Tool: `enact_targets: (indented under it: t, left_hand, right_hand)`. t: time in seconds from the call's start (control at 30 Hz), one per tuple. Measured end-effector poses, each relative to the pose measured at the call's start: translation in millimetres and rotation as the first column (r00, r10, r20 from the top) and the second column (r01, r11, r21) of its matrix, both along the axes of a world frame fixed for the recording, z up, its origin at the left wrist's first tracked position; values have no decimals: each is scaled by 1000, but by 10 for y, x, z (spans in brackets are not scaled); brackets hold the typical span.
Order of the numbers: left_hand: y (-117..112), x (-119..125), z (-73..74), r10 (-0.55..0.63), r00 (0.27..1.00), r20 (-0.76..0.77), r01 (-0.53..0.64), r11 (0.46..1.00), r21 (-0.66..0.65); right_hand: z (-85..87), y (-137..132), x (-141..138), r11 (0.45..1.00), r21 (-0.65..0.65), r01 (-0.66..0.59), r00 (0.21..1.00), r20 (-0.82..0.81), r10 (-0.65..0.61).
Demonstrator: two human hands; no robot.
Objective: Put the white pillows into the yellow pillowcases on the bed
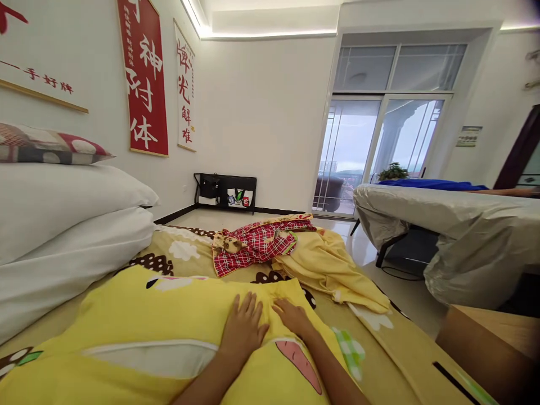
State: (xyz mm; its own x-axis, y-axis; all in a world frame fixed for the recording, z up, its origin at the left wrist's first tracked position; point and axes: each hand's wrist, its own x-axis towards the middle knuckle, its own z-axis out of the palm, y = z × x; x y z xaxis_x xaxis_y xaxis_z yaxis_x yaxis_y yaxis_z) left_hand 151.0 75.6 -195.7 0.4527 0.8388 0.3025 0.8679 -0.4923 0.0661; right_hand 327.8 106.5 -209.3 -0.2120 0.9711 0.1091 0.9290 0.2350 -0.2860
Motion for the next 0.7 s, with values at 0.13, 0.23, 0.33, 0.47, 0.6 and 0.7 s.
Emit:
enact_targets:
  t: [0.13,0.23,0.33,0.47,0.6,0.7]
  left_hand:
    - [-6,-55,-213,-10,1000,18,10,1000,30]
    - [-1,-171,-50,-34,998,43,35,999,-7]
    - [30,-253,48,-56,997,61,61,995,-81]
    - [80,-272,64,-44,996,77,52,992,-114]
    - [153,-296,91,-28,994,103,45,984,-174]
    - [219,-321,102,20,994,109,0,983,-184]
  right_hand:
    - [-270,121,294,990,-143,20,999,-38,-25]
    - [-212,124,451,984,-175,31,998,-48,-40]
    - [75,58,607,980,-195,33,999,-12,-36]
    - [571,-291,548,995,-94,40,999,19,-38]
    - [588,-867,-130,980,166,-105,991,-67,117]
    - [378,-1107,-575,926,39,-376,917,162,365]
